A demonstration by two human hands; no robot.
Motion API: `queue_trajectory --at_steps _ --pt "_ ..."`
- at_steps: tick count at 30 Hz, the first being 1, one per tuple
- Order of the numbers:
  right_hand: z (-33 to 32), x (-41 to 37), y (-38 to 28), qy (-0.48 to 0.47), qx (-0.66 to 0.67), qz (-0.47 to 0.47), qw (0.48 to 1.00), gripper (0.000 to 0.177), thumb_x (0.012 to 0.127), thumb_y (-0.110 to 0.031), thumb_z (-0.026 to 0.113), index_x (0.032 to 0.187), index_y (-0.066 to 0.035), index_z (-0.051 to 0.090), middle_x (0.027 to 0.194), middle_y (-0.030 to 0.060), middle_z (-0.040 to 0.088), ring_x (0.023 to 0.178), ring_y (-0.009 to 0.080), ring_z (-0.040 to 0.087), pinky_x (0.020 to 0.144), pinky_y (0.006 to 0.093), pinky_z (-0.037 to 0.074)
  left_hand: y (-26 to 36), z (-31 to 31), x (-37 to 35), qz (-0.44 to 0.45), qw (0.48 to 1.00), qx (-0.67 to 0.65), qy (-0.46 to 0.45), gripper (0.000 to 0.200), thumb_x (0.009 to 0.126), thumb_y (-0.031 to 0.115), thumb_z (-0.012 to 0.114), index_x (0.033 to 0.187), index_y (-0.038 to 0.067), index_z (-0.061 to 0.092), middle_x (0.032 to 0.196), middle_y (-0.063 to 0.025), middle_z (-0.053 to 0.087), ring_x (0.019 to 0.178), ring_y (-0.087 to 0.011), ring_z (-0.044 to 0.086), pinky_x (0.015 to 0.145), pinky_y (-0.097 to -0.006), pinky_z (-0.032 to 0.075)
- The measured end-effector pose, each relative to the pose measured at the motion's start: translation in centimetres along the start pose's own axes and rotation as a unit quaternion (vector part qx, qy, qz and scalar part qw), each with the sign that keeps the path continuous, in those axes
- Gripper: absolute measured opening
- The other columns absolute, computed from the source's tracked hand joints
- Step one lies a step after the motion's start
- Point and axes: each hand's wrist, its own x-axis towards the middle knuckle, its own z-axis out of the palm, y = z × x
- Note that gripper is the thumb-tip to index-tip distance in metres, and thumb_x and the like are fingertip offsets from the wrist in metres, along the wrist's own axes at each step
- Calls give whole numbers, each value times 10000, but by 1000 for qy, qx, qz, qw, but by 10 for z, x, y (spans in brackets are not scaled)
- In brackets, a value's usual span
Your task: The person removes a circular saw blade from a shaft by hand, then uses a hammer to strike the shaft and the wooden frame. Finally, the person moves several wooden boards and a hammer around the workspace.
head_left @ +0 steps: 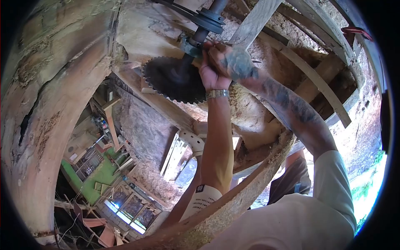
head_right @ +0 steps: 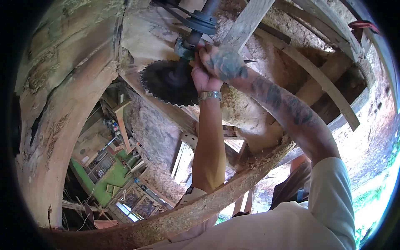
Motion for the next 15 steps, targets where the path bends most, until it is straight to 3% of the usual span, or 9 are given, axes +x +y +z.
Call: queue_trajectory --at_steps 1,2,3,5,9,12,14,15 --pt "-2 1 -4 -9 -18 15 1000 223 858 -193 622 1039 -72 673 1021 135 698 881 295 715 705 382 596 1 3 -1 4 1000 11 5 258 1020 236 523 1164 89 678 1202 -61 685 1191 -232 587 1112 -412 395" --pt "13 1 -14 -34 -251 2 967 270 904 -248 566 1082 -64 651 1070 141 683 977 295 672 818 392 549 3 3 -1 8 1000 22 10 263 1024 230 509 1170 80 667 1193 -67 681 1184 -242 587 1111 -415 394" --pt "41 0 -29 -57 -470 -11 881 325 950 -302 511 1126 -57 630 1120 147 668 1072 295 628 932 401 502 5 3 1 -4 1000 19 -21 280 1021 237 502 1173 71 668 1205 -79 677 1189 -247 577 1115 -420 385" --pt "64 -4 -41 -78 -651 -32 754 396 998 -371 457 1181 -52 603 1177 153 651 1173 293 582 1052 411 451 15 -5 6 -28 996 12 -82 315 1016 252 488 1180 54 670 1229 -104 669 1200 -258 559 1121 -430 368" --pt "78 -4 -44 -82 -607 -67 788 441 1003 -426 463 1225 -64 581 1208 153 645 1195 283 570 1075 411 435 33 -3 3 -24 995 48 -89 276 1015 207 483 1180 38 627 1168 -102 652 1168 -253 568 1116 -415 370" --pt "71 11 -49 -94 -571 -73 812 425 989 -420 484 1197 -66 595 1206 148 657 1132 295 618 1010 414 482 38 -2 5 -30 993 52 -100 260 1014 195 488 1179 37 611 1144 -104 646 1150 -250 578 1103 -404 384" --pt "53 18 -47 -102 -349 -2 931 377 964 -379 518 1153 -67 613 1176 137 673 1039 306 665 922 414 528 41 -2 9 -45 992 24 -115 266 1011 218 501 1178 48 621 1158 -111 651 1148 -247 588 1082 -398 411" --pt "13 22 -42 -100 -119 68 985 343 946 -349 542 1128 -68 622 1150 127 681 980 309 687 868 413 550 40 6 5 -64 994 36 -84 261 1006 223 514 1166 55 632 1158 -104 657 1144 -247 595 1068 -403 427"
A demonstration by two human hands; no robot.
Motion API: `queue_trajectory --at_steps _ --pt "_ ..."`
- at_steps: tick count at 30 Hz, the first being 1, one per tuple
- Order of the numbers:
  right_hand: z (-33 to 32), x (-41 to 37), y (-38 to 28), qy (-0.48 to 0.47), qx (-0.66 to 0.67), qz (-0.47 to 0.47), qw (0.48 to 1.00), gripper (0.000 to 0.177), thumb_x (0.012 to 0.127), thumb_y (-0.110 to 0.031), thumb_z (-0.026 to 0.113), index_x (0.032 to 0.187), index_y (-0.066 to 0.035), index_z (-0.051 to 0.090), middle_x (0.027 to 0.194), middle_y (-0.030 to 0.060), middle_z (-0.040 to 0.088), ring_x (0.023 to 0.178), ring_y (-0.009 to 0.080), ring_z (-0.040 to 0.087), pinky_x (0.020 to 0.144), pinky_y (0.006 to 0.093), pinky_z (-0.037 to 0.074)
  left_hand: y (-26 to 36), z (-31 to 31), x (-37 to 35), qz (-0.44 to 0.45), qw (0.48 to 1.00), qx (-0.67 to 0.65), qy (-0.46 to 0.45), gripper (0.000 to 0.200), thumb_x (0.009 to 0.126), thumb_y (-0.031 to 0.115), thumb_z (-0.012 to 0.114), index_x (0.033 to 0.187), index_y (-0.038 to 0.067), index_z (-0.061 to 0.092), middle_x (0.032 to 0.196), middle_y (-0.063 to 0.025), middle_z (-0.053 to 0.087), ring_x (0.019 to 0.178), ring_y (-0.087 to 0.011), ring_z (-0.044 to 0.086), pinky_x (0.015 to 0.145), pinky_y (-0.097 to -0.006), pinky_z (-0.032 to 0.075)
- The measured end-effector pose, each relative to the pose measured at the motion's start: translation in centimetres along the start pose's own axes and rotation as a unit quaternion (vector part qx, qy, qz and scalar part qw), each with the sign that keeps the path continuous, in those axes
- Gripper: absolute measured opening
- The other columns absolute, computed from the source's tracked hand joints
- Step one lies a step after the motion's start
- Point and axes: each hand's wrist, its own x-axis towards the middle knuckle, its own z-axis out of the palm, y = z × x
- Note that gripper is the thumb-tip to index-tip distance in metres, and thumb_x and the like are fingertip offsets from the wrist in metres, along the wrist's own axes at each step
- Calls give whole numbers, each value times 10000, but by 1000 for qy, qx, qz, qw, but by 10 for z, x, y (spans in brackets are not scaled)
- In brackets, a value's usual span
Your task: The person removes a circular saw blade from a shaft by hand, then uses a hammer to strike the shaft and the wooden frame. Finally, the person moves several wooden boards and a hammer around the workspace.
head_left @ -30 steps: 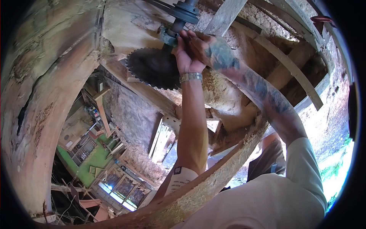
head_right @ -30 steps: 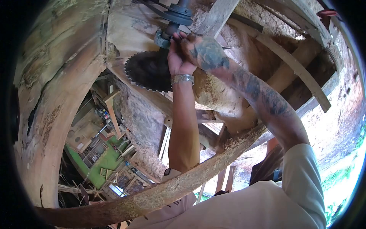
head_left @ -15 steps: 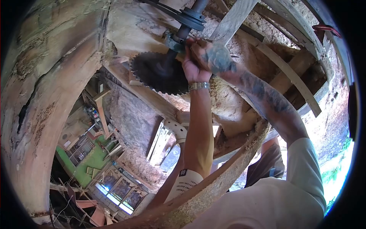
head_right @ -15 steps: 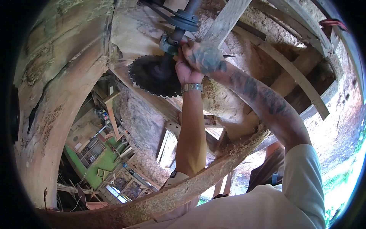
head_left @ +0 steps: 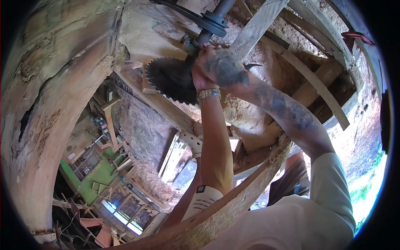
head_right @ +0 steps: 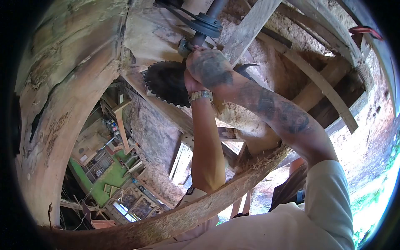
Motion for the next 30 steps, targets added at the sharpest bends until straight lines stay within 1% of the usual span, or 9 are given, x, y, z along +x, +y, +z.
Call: queue_trajectory --at_steps 1,5,6,9,16,22,25,28,30 --pt "-28 -3 11 -16 239 43 970 311 929 -318 567 1103 -69 630 1124 118 690 921 313 709 815 412 571 -2 11 -4 -21 999 9 30 256 1001 229 526 1154 61 644 1158 -97 664 1140 -248 602 1053 -408 442" --pt "-43 -7 26 89 132 -94 983 341 843 -159 632 1165 -45 637 1044 164 682 830 290 714 662 385 578 -2 4 3 12 987 -27 158 319 1027 292 487 1234 83 610 1263 -129 635 1218 -282 571 1070 -459 431" --pt "-35 -4 34 113 130 -122 978 351 841 -166 637 1172 -49 634 1044 166 683 822 289 716 657 387 580 -7 16 2 20 979 -29 200 178 932 208 669 1061 90 706 1050 -34 722 1039 -217 668 992 -415 500" --pt "-25 -7 48 124 132 -132 975 312 845 -172 621 1132 -50 636 1046 123 685 803 277 718 658 393 583 -18 38 1 21 966 -30 254 159 923 215 692 1022 93 714 1029 -36 732 1009 -193 677 974 -397 514" --pt "-2 -10 46 133 119 -131 975 204 863 -253 612 892 -68 693 838 102 703 680 289 693 623 407 558 -2 10 4 24 978 -26 205 185 930 233 670 1060 109 713 1044 -25 738 1051 -201 663 1042 -423 464" --pt "9 -2 28 140 302 -89 939 261 908 -244 597 793 -21 669 661 145 672 623 315 669 594 431 527 -7 33 -10 12 975 43 216 229 1002 266 570 1049 88 708 1089 -41 727 1053 -191 667 986 -381 510" --pt "-1 3 11 -103 683 203 694 281 920 -261 615 790 -16 660 659 157 663 619 341 655 585 456 510 -1 41 -15 11 962 119 247 265 1024 266 510 1084 89 697 1133 -54 714 1069 -188 662 984 -389 512" --pt "-19 -2 19 -206 705 235 636 311 938 -296 619 816 -15 679 661 149 646 639 342 661 603 449 519 6 58 -18 -20 928 215 304 243 1011 254 526 1077 85 688 1109 -38 706 1034 -160 653 929 -380 532" --pt "-9 -9 28 -33 509 88 856 291 930 -293 629 891 -8 677 710 141 660 661 322 674 609 427 531 14 55 -14 -48 928 187 318 212 994 246 559 1048 87 688 1060 -20 702 956 -138 652 886 -354 539"
